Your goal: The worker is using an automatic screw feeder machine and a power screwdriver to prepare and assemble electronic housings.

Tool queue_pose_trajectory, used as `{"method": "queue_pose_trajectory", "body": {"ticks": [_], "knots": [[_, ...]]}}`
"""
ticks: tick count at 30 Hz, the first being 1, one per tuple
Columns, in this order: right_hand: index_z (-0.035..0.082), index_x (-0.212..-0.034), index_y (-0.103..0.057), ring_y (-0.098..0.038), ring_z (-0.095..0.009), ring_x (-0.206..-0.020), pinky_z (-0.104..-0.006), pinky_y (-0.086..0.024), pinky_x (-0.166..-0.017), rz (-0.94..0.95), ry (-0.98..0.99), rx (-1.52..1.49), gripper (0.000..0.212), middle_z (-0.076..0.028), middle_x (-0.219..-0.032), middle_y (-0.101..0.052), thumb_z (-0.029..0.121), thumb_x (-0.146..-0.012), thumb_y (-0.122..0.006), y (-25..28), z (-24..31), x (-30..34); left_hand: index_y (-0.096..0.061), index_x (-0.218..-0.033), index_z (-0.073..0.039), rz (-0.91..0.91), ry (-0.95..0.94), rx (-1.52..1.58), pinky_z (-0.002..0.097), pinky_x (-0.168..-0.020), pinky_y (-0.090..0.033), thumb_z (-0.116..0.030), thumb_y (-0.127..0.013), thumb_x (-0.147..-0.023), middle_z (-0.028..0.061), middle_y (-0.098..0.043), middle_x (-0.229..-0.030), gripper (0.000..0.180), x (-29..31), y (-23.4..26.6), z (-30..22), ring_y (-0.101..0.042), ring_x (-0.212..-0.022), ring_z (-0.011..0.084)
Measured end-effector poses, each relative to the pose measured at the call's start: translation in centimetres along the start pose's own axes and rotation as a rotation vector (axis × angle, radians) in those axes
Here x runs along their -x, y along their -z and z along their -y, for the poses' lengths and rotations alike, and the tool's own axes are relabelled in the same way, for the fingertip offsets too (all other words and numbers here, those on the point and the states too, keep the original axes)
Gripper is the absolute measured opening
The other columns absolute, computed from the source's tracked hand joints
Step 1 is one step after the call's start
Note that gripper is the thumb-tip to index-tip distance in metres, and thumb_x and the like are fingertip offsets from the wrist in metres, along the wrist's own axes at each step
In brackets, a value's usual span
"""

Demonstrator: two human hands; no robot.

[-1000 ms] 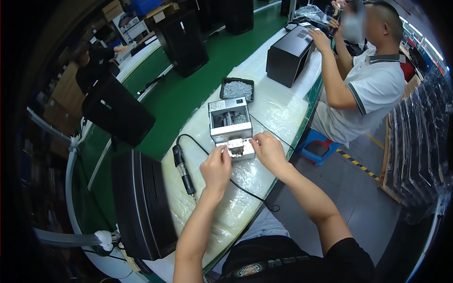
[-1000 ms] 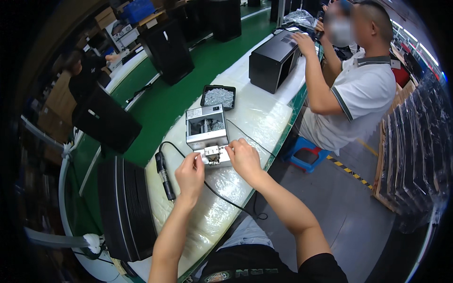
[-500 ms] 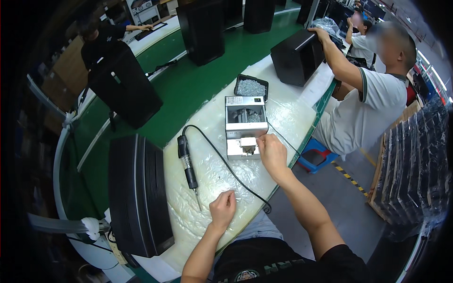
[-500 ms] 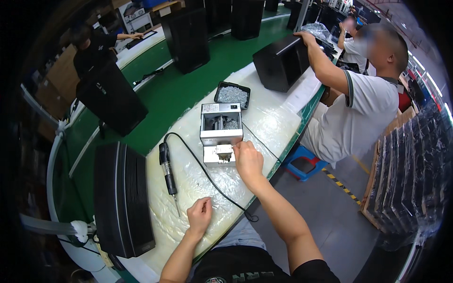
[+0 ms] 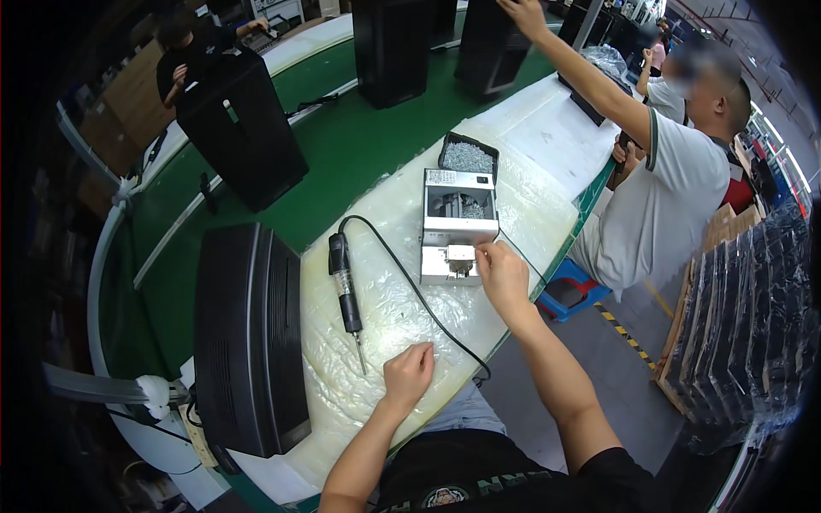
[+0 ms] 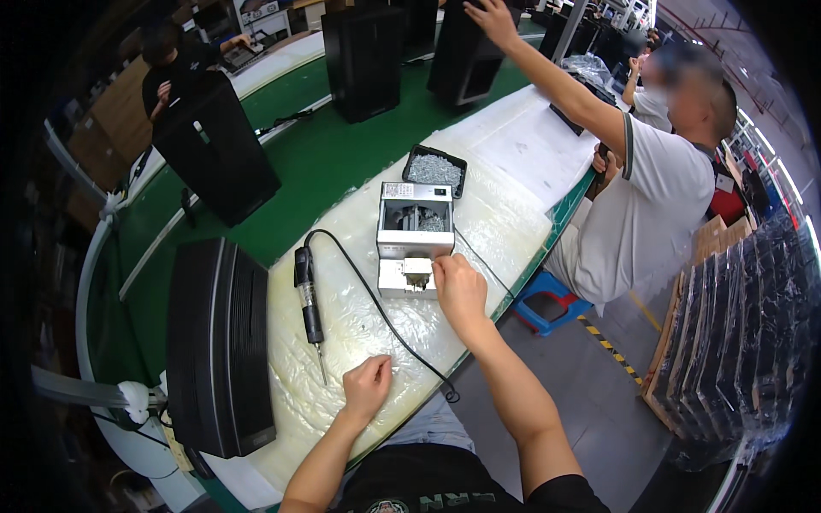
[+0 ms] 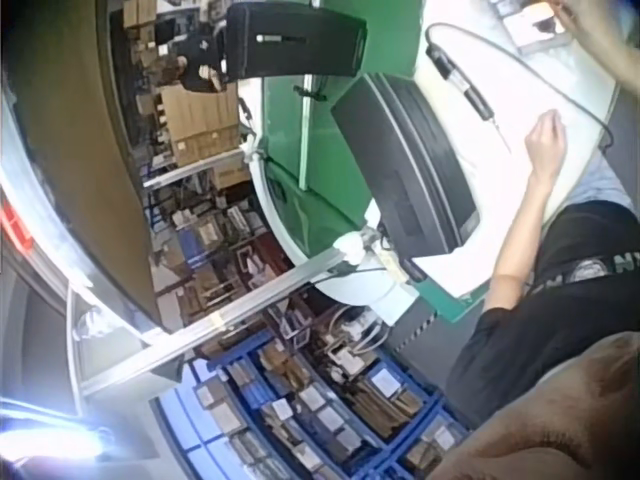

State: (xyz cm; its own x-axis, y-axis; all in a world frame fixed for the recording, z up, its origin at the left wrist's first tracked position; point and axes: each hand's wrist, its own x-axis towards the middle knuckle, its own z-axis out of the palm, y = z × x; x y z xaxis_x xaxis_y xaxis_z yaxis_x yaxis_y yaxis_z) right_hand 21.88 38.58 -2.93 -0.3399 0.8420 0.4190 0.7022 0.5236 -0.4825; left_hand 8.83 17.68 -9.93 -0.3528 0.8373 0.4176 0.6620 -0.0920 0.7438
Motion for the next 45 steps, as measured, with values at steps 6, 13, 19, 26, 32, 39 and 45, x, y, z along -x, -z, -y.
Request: {"method": "queue_pose_trajectory", "body": {"ticks": [6,13,19,26,32,39,45], "knots": [[0.002,-0.088,-0.070,-0.068,-0.034,-0.067,-0.0440,-0.053,-0.063,0.023,-0.032,-0.106,0.011,-0.015,-0.076,-0.069,0.012,-0.086,-0.067,0.1,-0.5,-0.6,-0.071,-0.092,-0.005,0.043,0.003,-0.027,0.0345,-0.054,-0.053,-0.003,-0.071,-0.084,0.0105,-0.072,-0.079,0.008,-0.1,0.0,0.1,-0.069,-0.061,0.0261],[0.003,-0.087,-0.071,-0.067,-0.034,-0.064,-0.0433,-0.052,-0.060,0.013,-0.124,-0.203,0.009,-0.015,-0.072,-0.068,0.011,-0.086,-0.068,0.1,-1.0,-0.4,-0.071,-0.092,-0.004,0.024,-0.010,-0.038,0.0320,-0.053,-0.052,-0.002,-0.070,-0.085,0.0120,-0.071,-0.078,0.007,-0.2,-0.1,-0.1,-0.068,-0.058,0.0230],[0.001,-0.094,-0.071,-0.067,-0.032,-0.067,-0.0410,-0.052,-0.062,-0.075,0.009,-0.117,0.011,-0.017,-0.080,-0.069,0.011,-0.089,-0.067,0.0,-0.9,0.4,-0.072,-0.091,-0.005,0.040,0.049,-0.076,0.0325,-0.055,-0.053,-0.004,-0.070,-0.086,0.0129,-0.072,-0.080,0.006,-0.9,-0.4,-0.6,-0.069,-0.060,0.0242],[0.004,-0.090,-0.068,-0.067,-0.039,-0.072,-0.0477,-0.053,-0.066,0.037,0.031,-0.032,0.009,-0.017,-0.085,-0.069,0.013,-0.090,-0.066,0.1,-1.1,-0.5,-0.072,-0.091,-0.005,0.062,0.026,-0.097,0.0326,-0.055,-0.054,-0.005,-0.071,-0.086,0.0124,-0.073,-0.081,0.006,-0.7,-0.3,-0.4,-0.069,-0.061,0.0248],[0.001,-0.086,-0.066,-0.067,-0.039,-0.073,-0.0478,-0.053,-0.066,0.013,-0.009,-0.109,0.010,-0.019,-0.085,-0.069,0.011,-0.088,-0.067,-0.5,-1.0,-0.4,-0.072,-0.091,-0.005,0.053,0.001,-0.111,0.0326,-0.055,-0.054,-0.005,-0.071,-0.086,0.0115,-0.073,-0.081,0.005,-0.6,-0.6,-0.2,-0.069,-0.061,0.0244],[0.000,-0.087,-0.070,-0.068,-0.034,-0.069,-0.0435,-0.053,-0.064,-0.005,-0.136,-0.184,0.012,-0.017,-0.076,-0.069,0.013,-0.086,-0.070,-1.0,-0.8,-0.1,-0.071,-0.091,-0.005,0.038,-0.022,-0.091,0.0329,-0.055,-0.053,-0.005,-0.070,-0.086,0.0112,-0.072,-0.081,0.005,-0.4,-0.4,0.0,-0.069,-0.061,0.0248],[0.001,-0.086,-0.072,-0.066,-0.030,-0.063,-0.0398,-0.050,-0.060,-0.035,-0.240,-0.241,0.013,-0.014,-0.069,-0.067,0.013,-0.086,-0.070,-0.8,-0.4,0.0,-0.071,-0.091,-0.006,0.059,0.001,-0.086,0.0350,-0.056,-0.054,-0.006,-0.070,-0.085,0.0101,-0.072,-0.079,0.007,-0.5,-0.3,-0.3,-0.069,-0.063,0.0268]]}}
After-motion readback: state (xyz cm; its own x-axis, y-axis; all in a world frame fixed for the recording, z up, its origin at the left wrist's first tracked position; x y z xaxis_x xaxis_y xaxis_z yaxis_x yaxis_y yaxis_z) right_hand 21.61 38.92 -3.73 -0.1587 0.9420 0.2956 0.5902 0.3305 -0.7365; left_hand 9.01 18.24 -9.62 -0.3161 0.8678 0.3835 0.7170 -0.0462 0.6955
